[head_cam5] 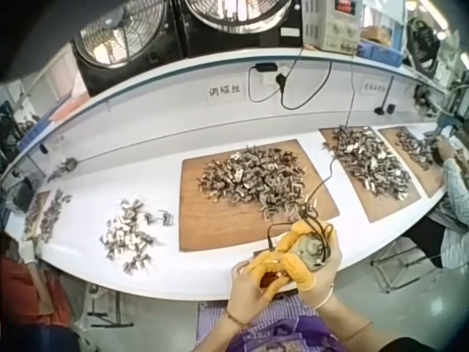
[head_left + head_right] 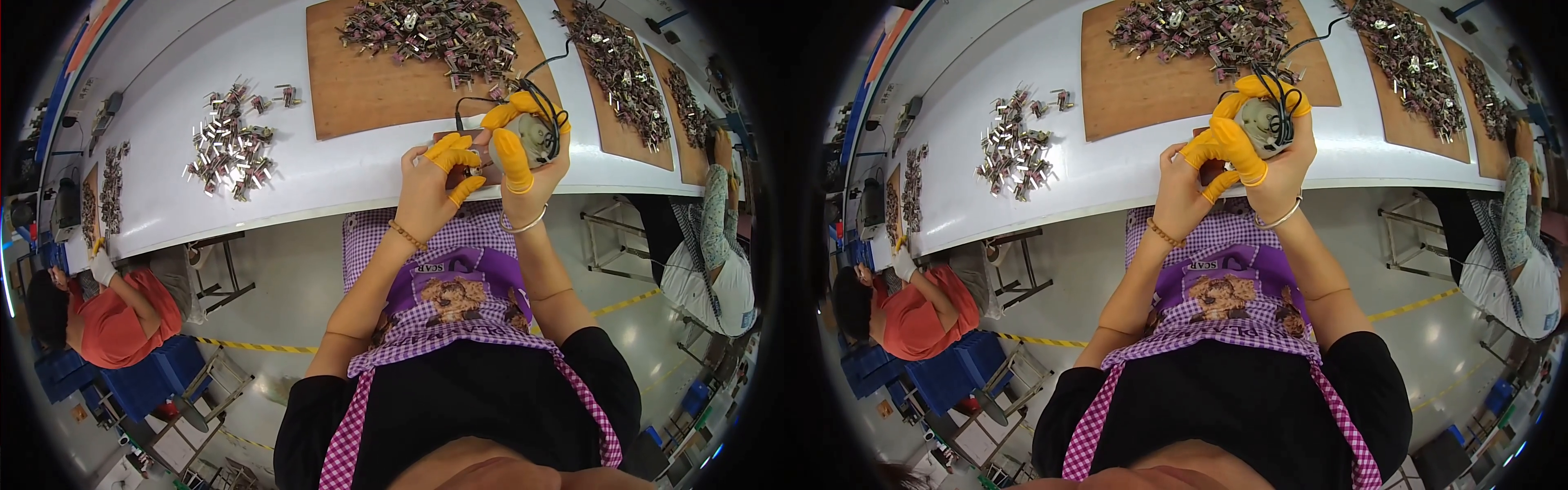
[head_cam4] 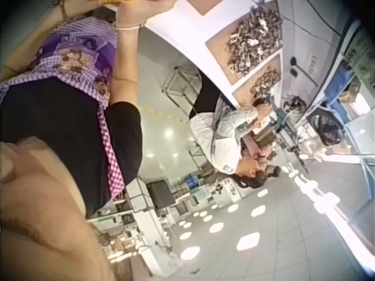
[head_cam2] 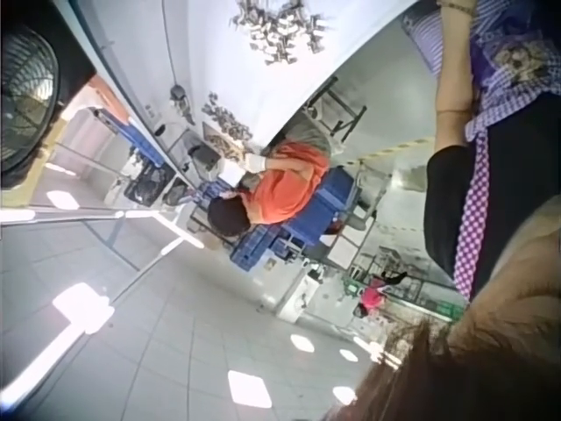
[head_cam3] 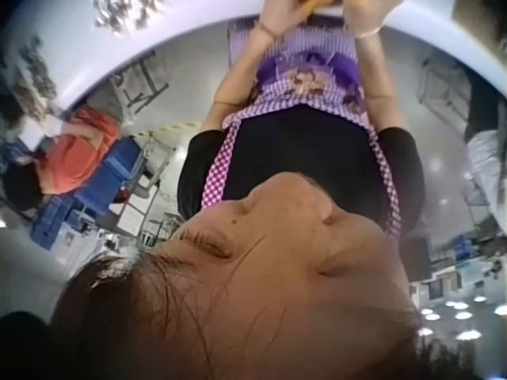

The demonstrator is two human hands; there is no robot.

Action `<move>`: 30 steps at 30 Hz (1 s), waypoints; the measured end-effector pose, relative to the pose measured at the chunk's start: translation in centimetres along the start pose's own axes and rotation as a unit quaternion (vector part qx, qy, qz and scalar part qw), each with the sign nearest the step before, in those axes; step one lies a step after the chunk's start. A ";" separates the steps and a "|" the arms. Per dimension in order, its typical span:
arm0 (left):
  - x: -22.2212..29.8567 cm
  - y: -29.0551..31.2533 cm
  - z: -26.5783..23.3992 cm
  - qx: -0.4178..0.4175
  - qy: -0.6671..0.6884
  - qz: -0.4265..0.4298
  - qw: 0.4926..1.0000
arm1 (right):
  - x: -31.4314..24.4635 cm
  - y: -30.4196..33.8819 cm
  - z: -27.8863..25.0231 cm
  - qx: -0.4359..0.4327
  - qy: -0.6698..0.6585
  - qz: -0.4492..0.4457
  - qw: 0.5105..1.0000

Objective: Test and sort small metal components using a handheld electronic device on a factory assembly line.

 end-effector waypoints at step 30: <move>-2.2 0.2 -3.0 0.065 0.158 -0.026 0.985 | -1.2 0.3 -0.6 0.035 -0.087 -0.028 0.995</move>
Point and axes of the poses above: each hand's wrist, its own y-axis away from the middle knuckle, its own z-axis out of the palm, x = y × z, the point moved 6 cm from there along -y, towards the middle knuckle, and after that the axes turned 7 degrees about y, right-handed, at the moved point
